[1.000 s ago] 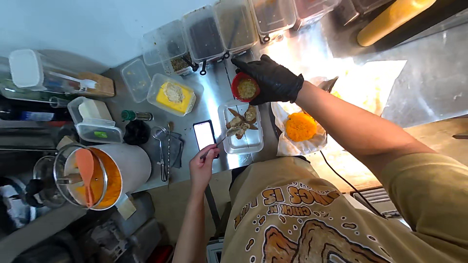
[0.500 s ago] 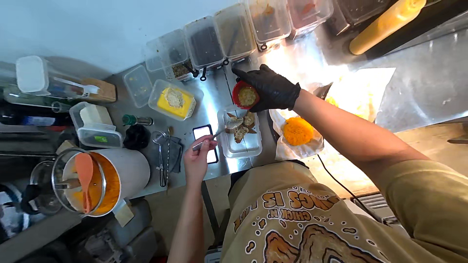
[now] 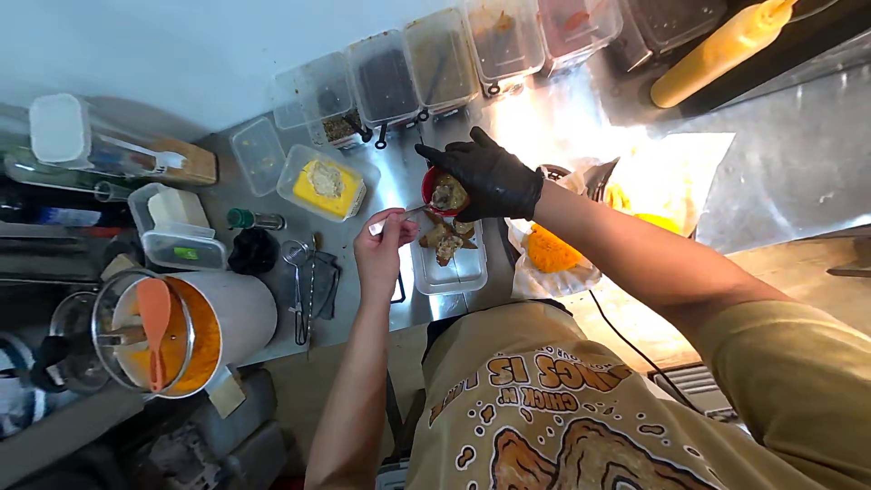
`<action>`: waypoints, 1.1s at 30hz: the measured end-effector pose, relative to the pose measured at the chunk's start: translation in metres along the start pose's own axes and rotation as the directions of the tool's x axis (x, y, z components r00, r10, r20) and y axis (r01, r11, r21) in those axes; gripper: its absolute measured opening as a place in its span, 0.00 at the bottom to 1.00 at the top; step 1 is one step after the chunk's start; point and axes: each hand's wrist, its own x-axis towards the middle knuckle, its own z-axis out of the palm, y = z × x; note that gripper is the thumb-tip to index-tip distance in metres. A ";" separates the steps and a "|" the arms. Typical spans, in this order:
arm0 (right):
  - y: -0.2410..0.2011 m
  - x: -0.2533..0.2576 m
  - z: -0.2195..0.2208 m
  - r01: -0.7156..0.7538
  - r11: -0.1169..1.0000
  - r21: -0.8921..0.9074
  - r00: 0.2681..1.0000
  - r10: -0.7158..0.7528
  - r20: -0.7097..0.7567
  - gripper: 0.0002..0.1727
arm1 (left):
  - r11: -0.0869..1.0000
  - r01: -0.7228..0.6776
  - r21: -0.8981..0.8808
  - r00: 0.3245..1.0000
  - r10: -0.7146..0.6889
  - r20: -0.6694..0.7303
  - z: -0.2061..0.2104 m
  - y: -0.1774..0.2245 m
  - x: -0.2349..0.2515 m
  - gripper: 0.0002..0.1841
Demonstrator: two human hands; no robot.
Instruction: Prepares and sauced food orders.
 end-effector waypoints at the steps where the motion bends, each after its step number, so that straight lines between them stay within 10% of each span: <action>1: -0.001 0.001 0.000 -0.006 1.000 0.000 1.000 0.006 0.002 0.74 | 0.992 0.083 -0.098 0.996 -0.086 -0.022 0.002 -0.002 0.001 0.13; 6: 0.002 0.005 0.001 -0.012 1.000 -0.022 0.999 0.011 -0.033 0.73 | 0.909 0.246 -0.335 0.956 -0.285 -0.070 -0.008 -0.006 -0.001 0.13; 33: 0.034 0.001 -0.011 -0.135 0.991 0.019 0.989 0.136 -0.050 0.74 | 0.972 0.234 -0.008 0.971 -0.234 -0.044 -0.035 -0.068 -0.050 0.13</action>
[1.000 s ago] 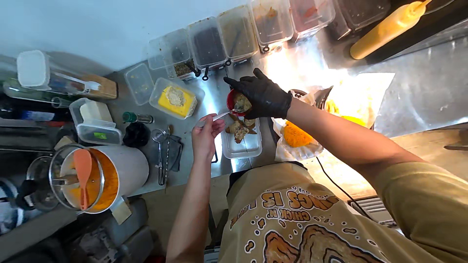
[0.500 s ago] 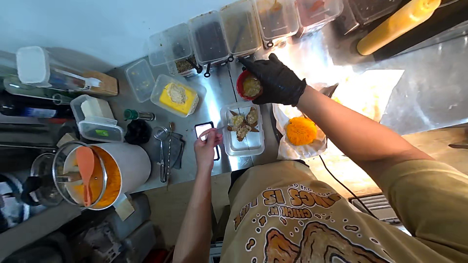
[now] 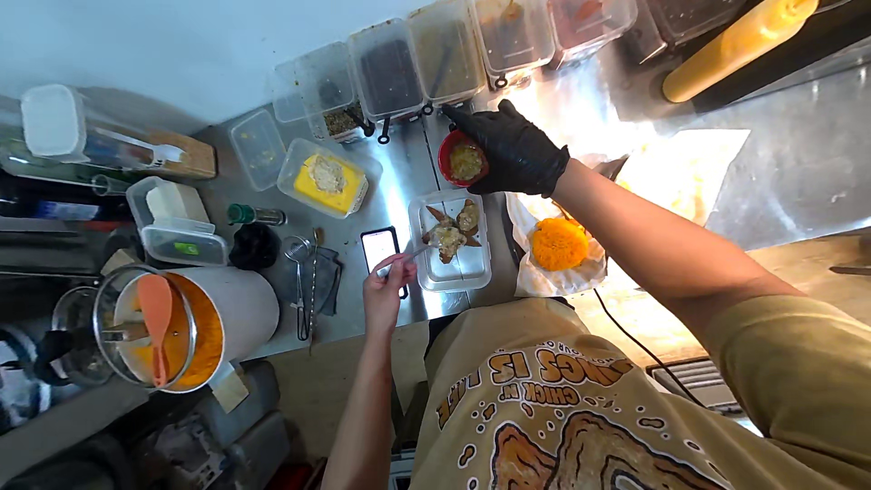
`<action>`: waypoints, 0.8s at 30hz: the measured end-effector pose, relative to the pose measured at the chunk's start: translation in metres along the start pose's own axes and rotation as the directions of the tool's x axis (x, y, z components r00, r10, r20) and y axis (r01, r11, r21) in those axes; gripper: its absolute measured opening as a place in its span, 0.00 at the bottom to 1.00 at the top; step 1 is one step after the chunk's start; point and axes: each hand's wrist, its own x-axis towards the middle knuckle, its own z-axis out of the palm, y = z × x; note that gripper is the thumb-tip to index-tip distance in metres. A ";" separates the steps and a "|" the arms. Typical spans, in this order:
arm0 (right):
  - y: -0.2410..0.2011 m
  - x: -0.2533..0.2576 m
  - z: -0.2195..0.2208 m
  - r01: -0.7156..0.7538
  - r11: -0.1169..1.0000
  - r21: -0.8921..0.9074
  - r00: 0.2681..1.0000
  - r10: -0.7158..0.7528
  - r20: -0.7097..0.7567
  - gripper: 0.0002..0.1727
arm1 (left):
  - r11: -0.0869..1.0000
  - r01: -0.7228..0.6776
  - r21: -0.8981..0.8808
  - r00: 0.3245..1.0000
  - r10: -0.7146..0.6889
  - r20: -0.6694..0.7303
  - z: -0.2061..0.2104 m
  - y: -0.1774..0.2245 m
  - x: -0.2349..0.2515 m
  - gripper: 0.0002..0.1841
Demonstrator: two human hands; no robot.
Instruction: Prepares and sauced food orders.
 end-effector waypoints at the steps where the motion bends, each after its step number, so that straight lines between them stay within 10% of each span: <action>1: -0.001 0.000 0.001 -0.002 1.000 -0.001 1.000 0.002 0.000 0.74 | 1.000 -0.006 0.017 1.000 0.006 0.008 0.004 0.000 -0.001 0.13; 18: 0.008 0.000 0.007 -0.009 1.000 0.020 1.000 0.009 -0.005 0.73 | 0.946 -0.219 0.240 0.975 0.206 0.080 -0.022 0.003 -0.016 0.13; 24: 0.005 0.011 0.008 -0.020 0.999 0.048 1.000 0.019 0.006 0.73 | 0.979 -0.161 -0.122 0.987 0.156 -0.046 -0.016 0.066 0.012 0.13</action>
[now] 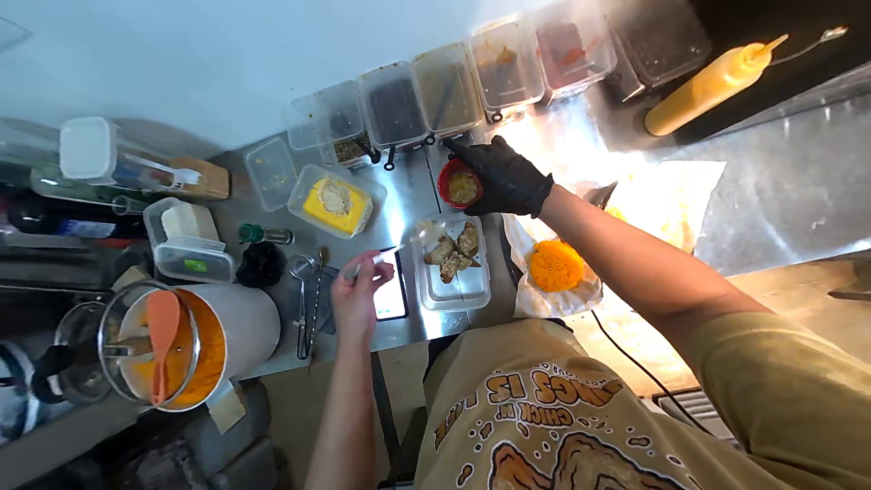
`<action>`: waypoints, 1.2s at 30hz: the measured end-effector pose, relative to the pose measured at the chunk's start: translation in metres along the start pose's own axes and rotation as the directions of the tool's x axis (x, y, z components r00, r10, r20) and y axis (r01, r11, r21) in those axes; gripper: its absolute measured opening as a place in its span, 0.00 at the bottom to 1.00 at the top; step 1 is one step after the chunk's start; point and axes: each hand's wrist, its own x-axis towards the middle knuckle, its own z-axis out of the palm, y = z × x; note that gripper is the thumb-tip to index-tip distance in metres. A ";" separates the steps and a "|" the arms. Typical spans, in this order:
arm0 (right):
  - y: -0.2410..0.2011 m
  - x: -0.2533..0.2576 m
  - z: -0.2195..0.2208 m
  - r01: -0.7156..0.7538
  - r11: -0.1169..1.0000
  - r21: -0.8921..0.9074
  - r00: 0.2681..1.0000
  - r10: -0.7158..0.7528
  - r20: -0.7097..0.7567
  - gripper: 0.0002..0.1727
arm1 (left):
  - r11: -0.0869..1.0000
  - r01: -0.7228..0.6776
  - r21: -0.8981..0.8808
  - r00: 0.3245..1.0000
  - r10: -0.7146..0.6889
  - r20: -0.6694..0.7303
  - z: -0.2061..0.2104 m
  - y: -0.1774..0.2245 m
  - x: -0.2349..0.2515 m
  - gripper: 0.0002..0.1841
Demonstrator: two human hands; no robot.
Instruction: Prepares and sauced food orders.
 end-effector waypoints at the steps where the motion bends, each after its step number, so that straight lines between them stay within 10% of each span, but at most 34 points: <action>1: 0.000 0.001 0.000 -0.010 1.000 0.004 1.000 0.010 0.009 0.73 | 0.998 0.030 -0.064 0.999 -0.031 -0.014 0.010 0.009 0.012 0.13; 12: 0.000 0.008 0.007 -0.070 0.997 0.017 0.997 0.069 0.015 0.73 | 0.968 -0.170 0.186 0.967 0.127 0.220 0.049 0.016 0.061 0.14; 25: 0.040 0.019 0.044 -0.207 0.978 0.038 0.978 0.206 0.032 0.69 | 0.976 0.080 -0.202 0.897 -0.159 -0.413 -0.095 -0.013 0.103 0.16; 32: 0.021 -0.007 0.020 -0.108 0.993 0.038 0.993 0.110 -0.052 0.65 | 0.947 0.194 -0.255 0.935 -0.257 -0.243 -0.085 -0.029 0.098 0.26; 36: -0.020 -0.076 -0.007 -0.319 0.927 0.200 0.934 0.342 -0.098 0.51 | 0.953 0.298 -0.056 0.942 -0.303 -0.140 -0.121 -0.050 0.039 0.25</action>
